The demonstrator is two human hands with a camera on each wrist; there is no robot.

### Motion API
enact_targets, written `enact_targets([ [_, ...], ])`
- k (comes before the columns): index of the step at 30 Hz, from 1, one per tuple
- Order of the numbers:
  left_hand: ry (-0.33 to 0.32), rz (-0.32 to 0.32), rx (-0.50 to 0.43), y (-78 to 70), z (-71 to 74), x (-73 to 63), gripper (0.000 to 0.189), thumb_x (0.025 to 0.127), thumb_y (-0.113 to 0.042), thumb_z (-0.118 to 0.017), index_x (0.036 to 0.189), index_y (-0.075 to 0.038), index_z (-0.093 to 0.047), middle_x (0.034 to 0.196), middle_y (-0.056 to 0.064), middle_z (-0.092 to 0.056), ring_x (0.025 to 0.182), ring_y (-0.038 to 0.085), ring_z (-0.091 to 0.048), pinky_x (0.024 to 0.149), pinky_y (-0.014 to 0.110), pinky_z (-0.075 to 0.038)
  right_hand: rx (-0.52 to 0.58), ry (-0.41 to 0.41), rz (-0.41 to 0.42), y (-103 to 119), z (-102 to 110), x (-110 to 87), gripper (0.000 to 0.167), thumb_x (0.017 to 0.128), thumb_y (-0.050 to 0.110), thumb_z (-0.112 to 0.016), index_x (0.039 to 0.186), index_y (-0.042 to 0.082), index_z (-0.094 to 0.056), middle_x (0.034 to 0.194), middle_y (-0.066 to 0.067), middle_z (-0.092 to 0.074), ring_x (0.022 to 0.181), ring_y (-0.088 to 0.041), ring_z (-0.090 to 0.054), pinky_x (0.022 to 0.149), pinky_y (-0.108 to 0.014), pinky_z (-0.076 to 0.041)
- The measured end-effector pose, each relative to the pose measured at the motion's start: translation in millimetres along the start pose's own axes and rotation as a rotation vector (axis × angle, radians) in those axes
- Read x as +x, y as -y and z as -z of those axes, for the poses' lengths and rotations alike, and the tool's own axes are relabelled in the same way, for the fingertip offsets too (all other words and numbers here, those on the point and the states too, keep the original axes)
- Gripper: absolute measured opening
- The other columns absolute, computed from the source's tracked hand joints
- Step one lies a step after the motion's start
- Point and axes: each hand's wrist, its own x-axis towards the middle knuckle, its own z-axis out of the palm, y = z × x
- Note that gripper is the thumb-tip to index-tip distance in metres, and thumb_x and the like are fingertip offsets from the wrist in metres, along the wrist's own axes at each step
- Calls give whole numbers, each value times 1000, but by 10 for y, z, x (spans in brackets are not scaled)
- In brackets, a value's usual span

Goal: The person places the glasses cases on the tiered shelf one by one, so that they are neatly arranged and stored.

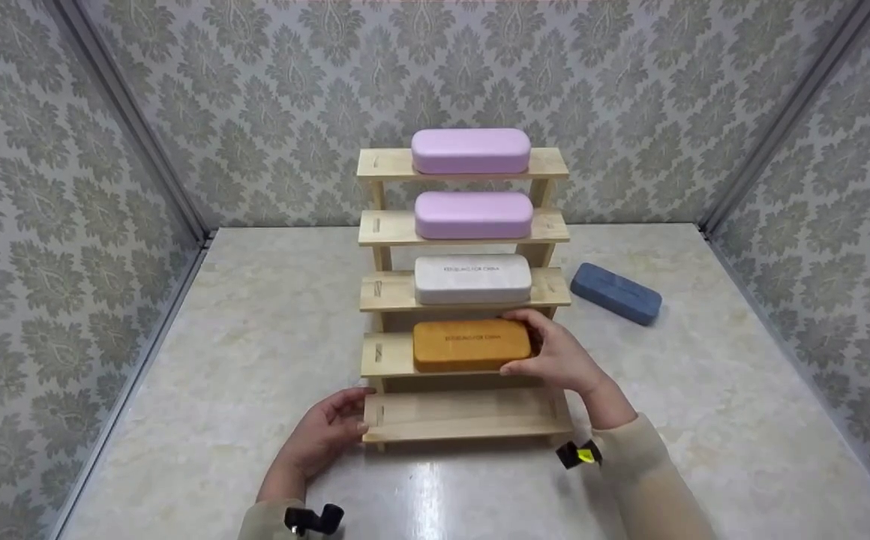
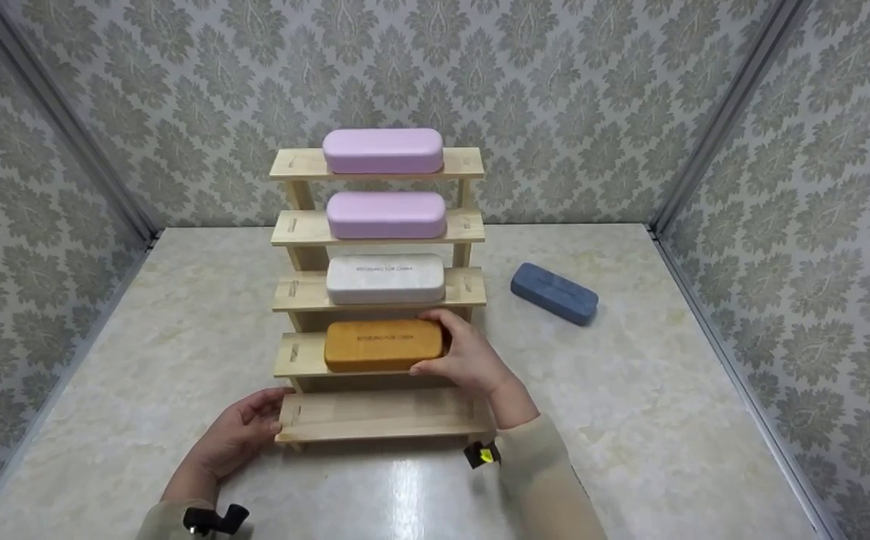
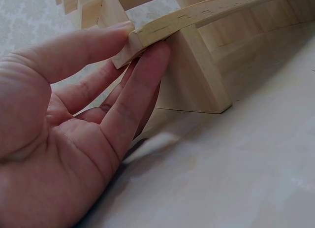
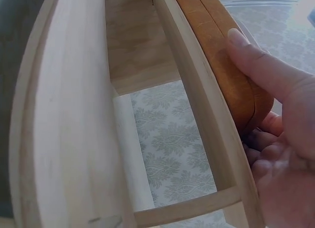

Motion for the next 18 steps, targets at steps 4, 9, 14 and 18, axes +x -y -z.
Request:
enact_targets([
  [4, -4, 5, 1, 10, 4, 10, 62, 89, 8, -66, 146, 9, -41, 125, 2, -61, 113, 14, -65, 95, 26, -58, 2, 13, 7, -4, 20, -6, 78, 76, 16, -92, 142, 5, -53, 142, -16, -59, 119, -25, -59, 98, -20, -50],
  [9, -4, -1, 8, 22, 15, 11, 61, 90, 7, -66, 146, 7, -43, 124, 3, -61, 111, 14, -65, 93, 26, -59, 54, 19, 27, -26, 58, -30, 80, 75, 10, -91, 144, 2, -51, 146, -18, -55, 131, -30, -56, 106, -17, -46],
  [14, -1, -6, 4, 21, 25, 11, 57, 90, 7, -66, 144, 3, -47, 125, 2, -62, 112, 15, -66, 94, 26, -59, 82, 1, 30, -42, 119, -86, 80, 74, 6, -91, 143, 0, -51, 149, -19, -53, 139, -35, -52, 119, -34, -43],
  [18, 4, -8, -5, 21, 17, 11, 58, 90, 8, -66, 144, 4, -46, 126, 3, -61, 114, 16, -66, 97, 27, -58, 75, -13, 27, -54, 167, -132, 78, 75, 7, -90, 143, 2, -52, 149, -18, -55, 138, -34, -53, 118, -47, -42],
])
